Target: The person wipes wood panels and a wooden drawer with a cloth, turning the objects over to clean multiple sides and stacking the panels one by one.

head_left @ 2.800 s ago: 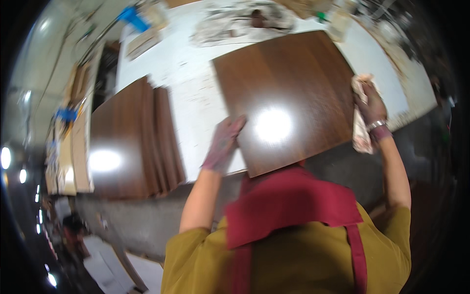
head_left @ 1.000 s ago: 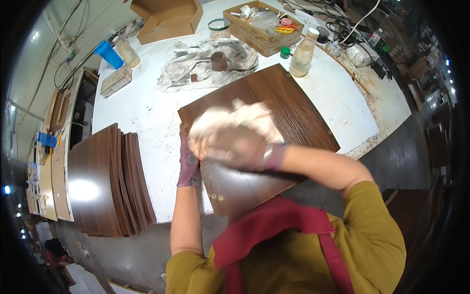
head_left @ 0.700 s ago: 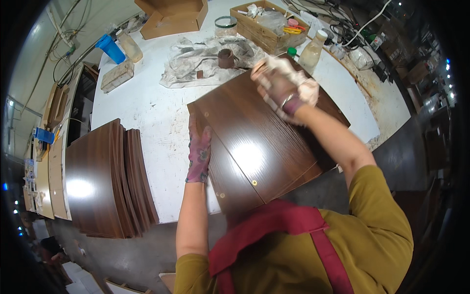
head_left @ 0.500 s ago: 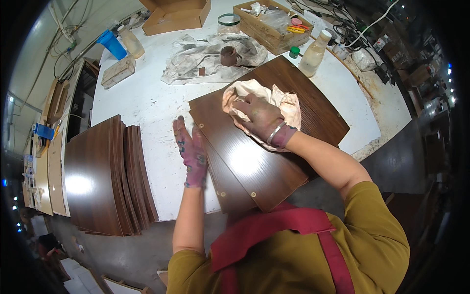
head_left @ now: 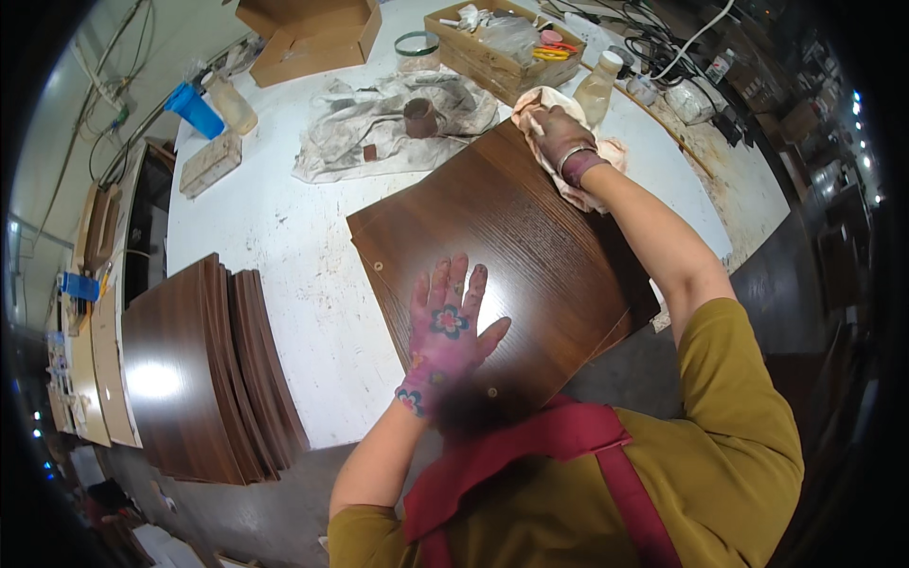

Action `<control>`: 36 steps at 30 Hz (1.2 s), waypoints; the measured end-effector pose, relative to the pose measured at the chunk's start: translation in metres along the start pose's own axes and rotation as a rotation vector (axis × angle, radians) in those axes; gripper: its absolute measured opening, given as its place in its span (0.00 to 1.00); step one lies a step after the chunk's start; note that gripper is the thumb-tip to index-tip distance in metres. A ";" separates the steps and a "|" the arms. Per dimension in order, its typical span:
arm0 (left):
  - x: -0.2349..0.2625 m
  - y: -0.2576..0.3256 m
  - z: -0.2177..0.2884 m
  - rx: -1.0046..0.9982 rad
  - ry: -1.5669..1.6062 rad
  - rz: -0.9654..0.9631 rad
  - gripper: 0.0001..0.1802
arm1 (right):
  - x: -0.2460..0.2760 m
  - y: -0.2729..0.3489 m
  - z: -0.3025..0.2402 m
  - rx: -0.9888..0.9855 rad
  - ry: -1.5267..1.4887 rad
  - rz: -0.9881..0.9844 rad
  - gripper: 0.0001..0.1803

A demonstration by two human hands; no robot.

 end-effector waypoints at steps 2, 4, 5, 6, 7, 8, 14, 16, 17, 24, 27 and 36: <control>0.002 -0.002 -0.001 -0.012 -0.008 -0.022 0.36 | -0.013 0.021 -0.026 0.081 0.020 -0.106 0.10; -0.003 0.004 -0.005 -0.024 -0.013 -0.076 0.34 | -0.026 0.086 -0.117 0.467 0.195 -0.312 0.11; -0.004 0.008 -0.006 -0.044 -0.029 -0.113 0.32 | -0.024 0.090 -0.135 0.555 0.185 -0.319 0.12; -0.006 0.008 -0.009 -0.066 -0.045 -0.150 0.31 | -0.021 0.095 -0.153 0.639 0.180 -0.323 0.13; -0.002 0.007 -0.004 -0.128 -0.048 -0.092 0.29 | -0.032 0.086 -0.126 0.737 0.183 -0.158 0.14; -0.001 0.010 0.001 -0.183 -0.048 -0.047 0.27 | -0.045 0.077 -0.100 0.826 0.180 -0.002 0.15; 0.003 0.018 -0.001 -0.349 0.146 0.094 0.21 | -0.072 0.073 -0.092 0.572 -0.022 -0.377 0.13; 0.000 0.027 -0.003 -0.270 0.247 -0.084 0.22 | -0.088 0.131 -0.149 0.881 -0.423 -0.479 0.12; -0.001 0.029 -0.003 -0.253 0.297 -0.164 0.22 | -0.078 0.132 -0.152 0.945 -0.332 -0.376 0.12; 0.013 0.026 0.005 -0.340 0.185 0.170 0.22 | 0.023 -0.027 0.032 0.010 0.076 -0.027 0.17; 0.018 0.021 0.006 -0.322 0.191 0.074 0.21 | 0.083 -0.003 0.080 -0.188 0.640 -0.334 0.23; -0.025 0.052 -0.068 0.751 0.746 0.169 0.35 | 0.139 0.124 0.127 -0.415 0.063 -0.453 0.22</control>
Point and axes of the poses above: each hand's wrist, its own y-axis away from the middle knuckle, its own x-axis out of the back of the hand, z = x × y, the point moved 4 cm from there along -y, towards the middle knuckle, and after that the axes turned 12 degrees about -y, right-handed, at the moved point
